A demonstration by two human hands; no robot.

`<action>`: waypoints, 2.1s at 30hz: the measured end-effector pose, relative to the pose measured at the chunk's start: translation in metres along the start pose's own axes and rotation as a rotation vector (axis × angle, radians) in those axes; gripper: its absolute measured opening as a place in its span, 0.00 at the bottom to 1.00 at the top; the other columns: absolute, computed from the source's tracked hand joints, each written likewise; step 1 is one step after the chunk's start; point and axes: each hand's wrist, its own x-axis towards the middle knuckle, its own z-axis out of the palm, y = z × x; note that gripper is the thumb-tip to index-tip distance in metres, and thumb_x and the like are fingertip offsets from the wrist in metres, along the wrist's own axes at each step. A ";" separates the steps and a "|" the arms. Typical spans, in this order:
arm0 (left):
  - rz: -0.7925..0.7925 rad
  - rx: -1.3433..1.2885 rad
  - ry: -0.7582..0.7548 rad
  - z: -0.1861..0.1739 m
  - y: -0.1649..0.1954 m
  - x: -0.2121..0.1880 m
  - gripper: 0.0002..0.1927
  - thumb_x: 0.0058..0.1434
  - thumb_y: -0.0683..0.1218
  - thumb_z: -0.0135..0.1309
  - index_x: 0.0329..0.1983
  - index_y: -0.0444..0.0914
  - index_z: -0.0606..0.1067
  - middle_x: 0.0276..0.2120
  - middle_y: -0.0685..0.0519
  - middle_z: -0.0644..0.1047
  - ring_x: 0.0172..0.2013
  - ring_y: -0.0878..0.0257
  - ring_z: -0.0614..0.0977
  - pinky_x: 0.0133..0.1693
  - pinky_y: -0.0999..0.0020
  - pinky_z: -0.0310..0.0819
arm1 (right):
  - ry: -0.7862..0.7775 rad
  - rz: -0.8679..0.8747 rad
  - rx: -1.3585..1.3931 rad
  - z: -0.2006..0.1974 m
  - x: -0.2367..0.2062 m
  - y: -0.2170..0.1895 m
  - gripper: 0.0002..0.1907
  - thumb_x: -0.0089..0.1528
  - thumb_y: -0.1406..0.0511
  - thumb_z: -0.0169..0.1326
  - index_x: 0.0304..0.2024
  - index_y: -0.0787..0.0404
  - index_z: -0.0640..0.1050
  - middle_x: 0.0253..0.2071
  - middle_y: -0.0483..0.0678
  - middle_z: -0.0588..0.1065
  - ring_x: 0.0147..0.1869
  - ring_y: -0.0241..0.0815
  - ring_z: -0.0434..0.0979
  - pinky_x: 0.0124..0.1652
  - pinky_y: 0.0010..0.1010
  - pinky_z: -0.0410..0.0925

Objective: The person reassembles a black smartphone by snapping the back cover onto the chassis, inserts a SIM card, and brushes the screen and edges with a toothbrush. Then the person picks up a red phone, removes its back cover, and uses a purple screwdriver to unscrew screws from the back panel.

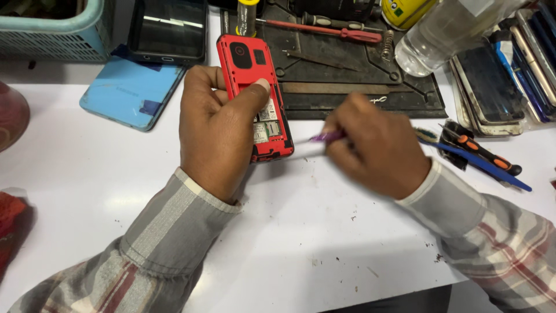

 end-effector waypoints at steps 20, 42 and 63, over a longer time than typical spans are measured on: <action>-0.102 0.085 -0.202 0.005 0.001 -0.005 0.17 0.50 0.34 0.54 0.45 0.29 0.74 0.34 0.52 0.81 0.27 0.71 0.82 0.28 0.76 0.80 | 0.173 0.177 0.394 -0.012 0.021 0.048 0.15 0.63 0.71 0.58 0.52 0.67 0.74 0.38 0.45 0.69 0.37 0.32 0.68 0.34 0.23 0.65; 0.435 0.747 -0.653 0.013 0.011 -0.029 0.34 0.42 0.40 0.67 0.54 0.32 0.70 0.44 0.45 0.75 0.43 0.50 0.80 0.42 0.61 0.76 | 0.380 0.069 0.494 -0.035 -0.005 0.024 0.09 0.69 0.73 0.57 0.48 0.71 0.72 0.34 0.49 0.76 0.31 0.29 0.75 0.30 0.17 0.65; 0.436 0.912 -0.571 0.018 0.015 -0.027 0.19 0.42 0.37 0.62 0.41 0.34 0.76 0.35 0.47 0.74 0.35 0.52 0.76 0.36 0.58 0.70 | 0.319 -0.114 0.612 -0.037 -0.016 0.020 0.10 0.62 0.67 0.61 0.34 0.66 0.73 0.28 0.51 0.77 0.31 0.36 0.80 0.29 0.24 0.70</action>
